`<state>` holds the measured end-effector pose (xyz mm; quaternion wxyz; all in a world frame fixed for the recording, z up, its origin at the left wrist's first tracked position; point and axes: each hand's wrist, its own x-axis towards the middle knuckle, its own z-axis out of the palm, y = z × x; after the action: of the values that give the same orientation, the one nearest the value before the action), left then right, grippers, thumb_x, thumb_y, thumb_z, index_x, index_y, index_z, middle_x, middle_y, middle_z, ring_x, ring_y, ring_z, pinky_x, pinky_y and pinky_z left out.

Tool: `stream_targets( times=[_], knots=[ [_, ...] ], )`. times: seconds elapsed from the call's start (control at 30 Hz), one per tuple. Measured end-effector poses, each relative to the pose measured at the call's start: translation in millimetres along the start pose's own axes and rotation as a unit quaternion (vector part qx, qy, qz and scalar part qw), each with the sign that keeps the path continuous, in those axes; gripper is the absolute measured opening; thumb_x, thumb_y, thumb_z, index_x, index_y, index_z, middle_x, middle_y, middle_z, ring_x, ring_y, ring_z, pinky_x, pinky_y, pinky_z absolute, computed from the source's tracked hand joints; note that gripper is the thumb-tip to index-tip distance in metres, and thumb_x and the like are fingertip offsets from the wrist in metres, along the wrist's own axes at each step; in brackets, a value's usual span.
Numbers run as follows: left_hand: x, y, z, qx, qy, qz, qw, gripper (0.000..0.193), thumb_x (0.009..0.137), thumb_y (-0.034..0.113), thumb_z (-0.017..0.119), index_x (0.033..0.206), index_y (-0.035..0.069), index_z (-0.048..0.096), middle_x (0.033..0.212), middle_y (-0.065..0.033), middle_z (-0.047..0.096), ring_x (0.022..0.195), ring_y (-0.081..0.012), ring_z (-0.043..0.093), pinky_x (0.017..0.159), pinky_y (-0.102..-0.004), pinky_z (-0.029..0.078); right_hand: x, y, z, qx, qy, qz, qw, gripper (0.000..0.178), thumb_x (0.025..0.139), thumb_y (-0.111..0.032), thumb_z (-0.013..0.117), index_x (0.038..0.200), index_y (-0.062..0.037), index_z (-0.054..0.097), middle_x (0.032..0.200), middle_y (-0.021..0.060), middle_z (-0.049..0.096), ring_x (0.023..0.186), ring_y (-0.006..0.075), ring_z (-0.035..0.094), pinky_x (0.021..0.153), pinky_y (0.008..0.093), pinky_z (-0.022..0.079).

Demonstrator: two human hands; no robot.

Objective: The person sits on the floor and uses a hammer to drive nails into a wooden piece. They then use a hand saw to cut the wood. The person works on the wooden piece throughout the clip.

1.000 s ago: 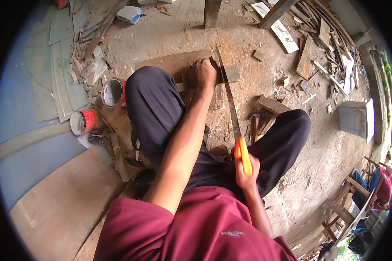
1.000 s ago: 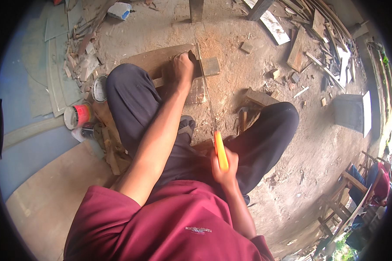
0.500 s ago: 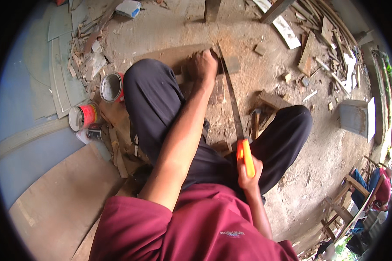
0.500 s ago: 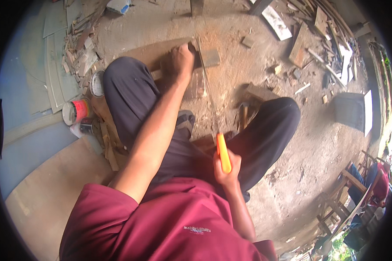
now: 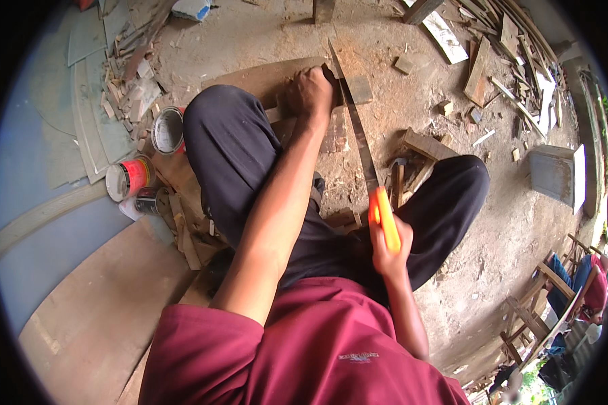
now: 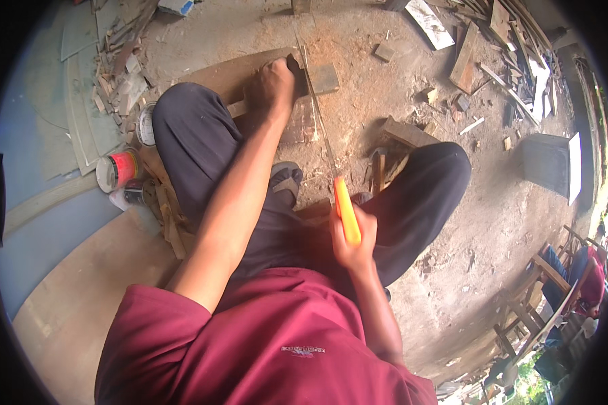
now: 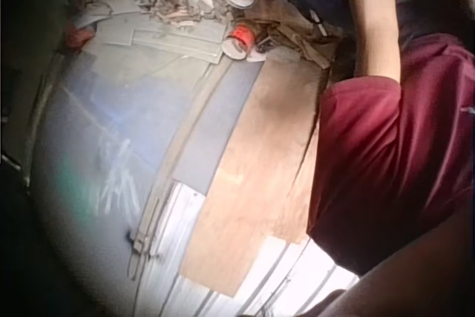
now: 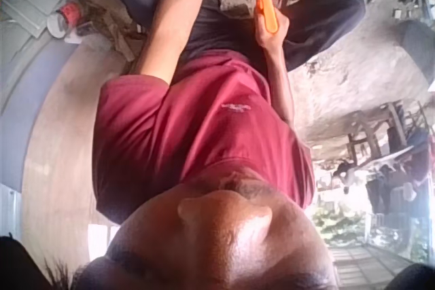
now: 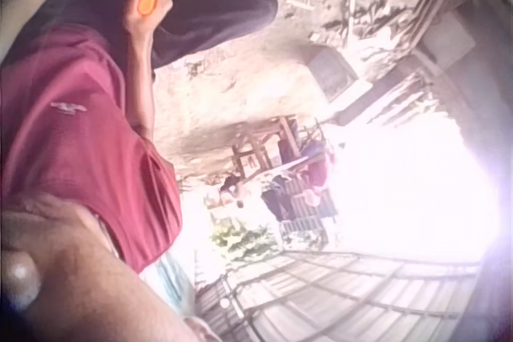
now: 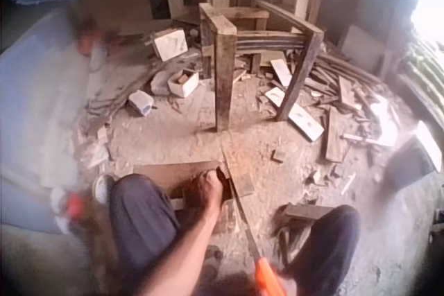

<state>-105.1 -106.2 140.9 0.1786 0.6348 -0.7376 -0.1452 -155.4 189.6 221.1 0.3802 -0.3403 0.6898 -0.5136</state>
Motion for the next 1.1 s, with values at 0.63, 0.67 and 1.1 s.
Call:
stream_targets(
  times=[0.63, 0.67, 1.1],
  knots=[
    [13.8, -30.6, 85.5, 0.031, 0.119, 0.037, 0.992, 0.028, 0.089, 0.011, 0.047, 0.076, 0.005, 0.072, 0.083, -0.0172, 0.072, 0.079, -0.0317, 0.070, 0.068, -0.0428, 0.054, 65.6, -0.2, 25.9, -0.054, 0.001, -0.051, 0.997, 0.016, 0.091, -0.009, 0.064, 0.079, 0.0003, 0.059, 0.057, 0.0040, 0.051, 0.049, 0.0102, 0.046, 0.048, 0.0293, 0.034],
    [21.5, -32.5, 76.8, 0.033, 0.086, 0.034, 0.995, 0.029, 0.090, 0.011, 0.047, 0.076, 0.006, 0.072, 0.083, -0.0173, 0.072, 0.079, -0.0314, 0.070, 0.068, -0.0422, 0.054, 36.2, 12.6, 16.4, -0.108, 0.024, -0.133, 0.985, 0.015, 0.090, -0.009, 0.064, 0.079, 0.0004, 0.060, 0.055, 0.0052, 0.049, 0.049, 0.0113, 0.047, 0.048, 0.0297, 0.036],
    [4.8, -1.7, 10.7, 0.003, 0.069, 0.027, 0.997, 0.027, 0.087, 0.011, 0.048, 0.081, 0.004, 0.073, 0.082, -0.0193, 0.070, 0.076, -0.0366, 0.070, 0.072, -0.0444, 0.056, 36.9, 9.6, 11.2, -0.041, -0.010, -0.071, 0.997, 0.011, 0.090, -0.006, 0.063, 0.082, 0.0023, 0.062, 0.056, 0.0043, 0.051, 0.050, 0.0104, 0.052, 0.048, 0.0281, 0.039]
  ],
)
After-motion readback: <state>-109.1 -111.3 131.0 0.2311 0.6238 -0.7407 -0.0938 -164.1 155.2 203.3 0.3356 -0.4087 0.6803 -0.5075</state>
